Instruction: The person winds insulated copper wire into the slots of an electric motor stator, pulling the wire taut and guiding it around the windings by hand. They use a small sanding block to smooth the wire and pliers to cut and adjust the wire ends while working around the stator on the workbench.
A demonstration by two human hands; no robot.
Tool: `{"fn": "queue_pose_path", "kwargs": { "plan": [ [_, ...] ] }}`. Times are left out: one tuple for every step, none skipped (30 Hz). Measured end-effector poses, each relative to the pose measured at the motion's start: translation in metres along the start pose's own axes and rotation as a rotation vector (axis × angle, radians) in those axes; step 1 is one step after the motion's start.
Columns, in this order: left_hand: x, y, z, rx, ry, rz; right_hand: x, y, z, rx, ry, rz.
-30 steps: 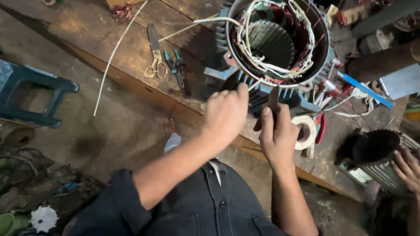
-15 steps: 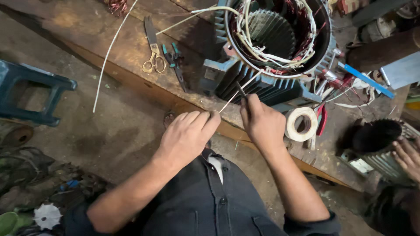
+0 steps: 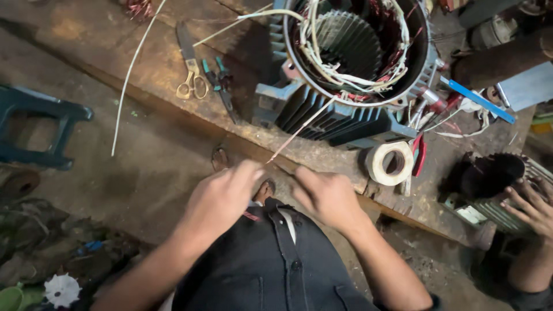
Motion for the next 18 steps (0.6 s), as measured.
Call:
{"fn": "queue_pose_path", "kwargs": {
  "plan": [
    [0.009, 0.004, -0.002, 0.02, 0.029, 0.096, -0.014, 0.013, 0.001, -0.077, -0.065, -0.099],
    [0.022, 0.008, -0.005, 0.107, 0.184, 0.231, -0.026, 0.029, 0.002, -0.155, -0.132, -0.198],
    [0.037, 0.014, -0.006, 0.199, 0.336, 0.365, -0.037, 0.045, 0.001, -0.234, -0.2, -0.299],
    [0.049, 0.018, -0.007, 0.239, 0.362, 0.371, -0.051, 0.058, 0.0, -0.331, -0.25, -0.501],
    [0.062, 0.02, -0.009, 0.281, 0.39, 0.374, -0.062, 0.072, -0.003, -0.43, -0.298, -0.706],
    [0.075, 0.023, -0.011, 0.35, 0.338, 0.394, -0.073, 0.084, -0.005, -0.527, -0.345, -0.914],
    [0.087, 0.024, -0.014, 0.418, 0.287, 0.411, -0.084, 0.093, -0.006, -0.541, -0.348, -0.994],
    [0.098, 0.022, -0.015, 0.439, 0.275, 0.355, -0.094, 0.102, -0.007, -0.555, -0.348, -1.072],
    [0.108, 0.02, -0.013, 0.458, 0.263, 0.301, -0.104, 0.11, -0.007, -0.566, -0.35, -1.147],
    [0.117, 0.02, -0.012, 0.555, 0.062, 0.303, -0.112, 0.114, -0.004, -0.55, -0.2, -1.08],
    [0.124, 0.014, -0.008, 0.634, -0.148, 0.291, -0.121, 0.115, -0.002, -0.542, -0.051, -1.009],
    [0.131, 0.005, -0.003, 0.684, -0.193, 0.238, -0.129, 0.114, 0.002, -0.532, 0.098, -0.941],
    [0.132, -0.005, -0.002, 0.747, -0.235, 0.188, -0.135, 0.114, 0.005, -0.553, 0.114, -0.902],
    [0.132, -0.015, 0.001, 0.668, -0.233, 0.185, -0.143, 0.109, 0.009, -0.569, 0.13, -0.872],
    [0.135, -0.027, 0.006, 0.587, -0.23, 0.175, -0.15, 0.104, 0.016, -0.592, 0.15, -0.845],
    [0.134, -0.044, 0.01, 0.5, -0.225, 0.159, -0.157, 0.096, 0.022, -0.572, 0.17, -0.87],
    [0.131, -0.063, 0.012, 0.418, -0.244, 0.122, -0.161, 0.087, 0.03, -0.55, 0.188, -0.896],
    [0.126, -0.082, 0.014, 0.336, -0.257, 0.087, -0.161, 0.08, 0.04, -0.615, 0.253, -0.792]
  ]
}}
Point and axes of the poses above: each hand's wrist, its own y-axis away from the middle knuckle, its own z-axis out of the back of the hand, x = y × z, the point moved 2 cm from there along -y, towards the middle knuckle, and after that the axes turned 7 degrees about -y, right-handed, at the moved point
